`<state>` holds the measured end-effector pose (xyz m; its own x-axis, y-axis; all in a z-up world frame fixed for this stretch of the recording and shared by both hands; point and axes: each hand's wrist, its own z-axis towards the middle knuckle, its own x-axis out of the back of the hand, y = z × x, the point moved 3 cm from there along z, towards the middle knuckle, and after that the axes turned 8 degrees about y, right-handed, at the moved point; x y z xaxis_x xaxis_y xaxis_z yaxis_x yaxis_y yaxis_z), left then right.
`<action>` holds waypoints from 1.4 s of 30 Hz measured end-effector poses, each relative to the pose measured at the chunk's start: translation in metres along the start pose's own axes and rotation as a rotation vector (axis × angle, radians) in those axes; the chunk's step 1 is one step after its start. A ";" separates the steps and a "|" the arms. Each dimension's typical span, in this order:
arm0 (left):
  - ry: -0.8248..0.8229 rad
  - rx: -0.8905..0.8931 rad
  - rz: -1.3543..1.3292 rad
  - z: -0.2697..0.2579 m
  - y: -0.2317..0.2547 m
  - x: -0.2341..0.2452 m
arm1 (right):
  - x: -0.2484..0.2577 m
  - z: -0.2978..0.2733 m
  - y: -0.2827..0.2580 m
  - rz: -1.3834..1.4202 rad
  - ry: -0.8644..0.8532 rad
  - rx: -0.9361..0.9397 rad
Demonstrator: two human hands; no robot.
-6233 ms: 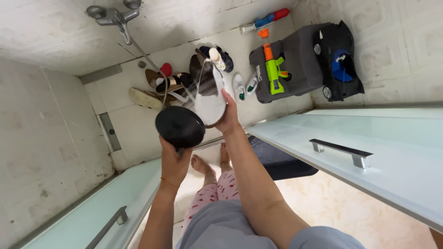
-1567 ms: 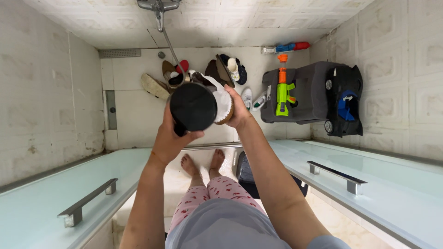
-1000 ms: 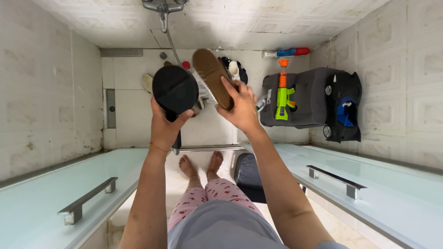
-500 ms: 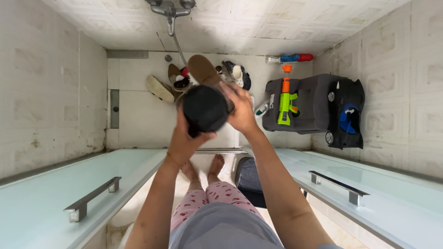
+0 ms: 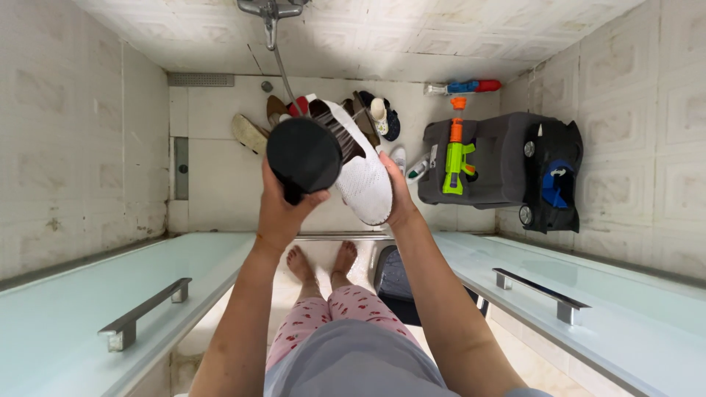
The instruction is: Hand washing and rinsing various pairs of shoes and sandals in a tub and under a shower head in a bathroom.
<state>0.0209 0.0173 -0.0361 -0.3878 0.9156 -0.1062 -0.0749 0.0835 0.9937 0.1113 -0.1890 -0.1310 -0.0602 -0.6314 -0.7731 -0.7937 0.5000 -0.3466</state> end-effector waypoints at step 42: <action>-0.141 -0.022 0.218 -0.035 -0.108 0.020 | 0.210 -0.208 0.237 -0.060 1.059 0.545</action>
<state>-0.0107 0.0125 -0.1471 -0.2649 0.9570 0.1183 -0.0243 -0.1293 0.9913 -0.2154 -0.3263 -0.2652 -0.7047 -0.7093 -0.0139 -0.4660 0.4776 -0.7448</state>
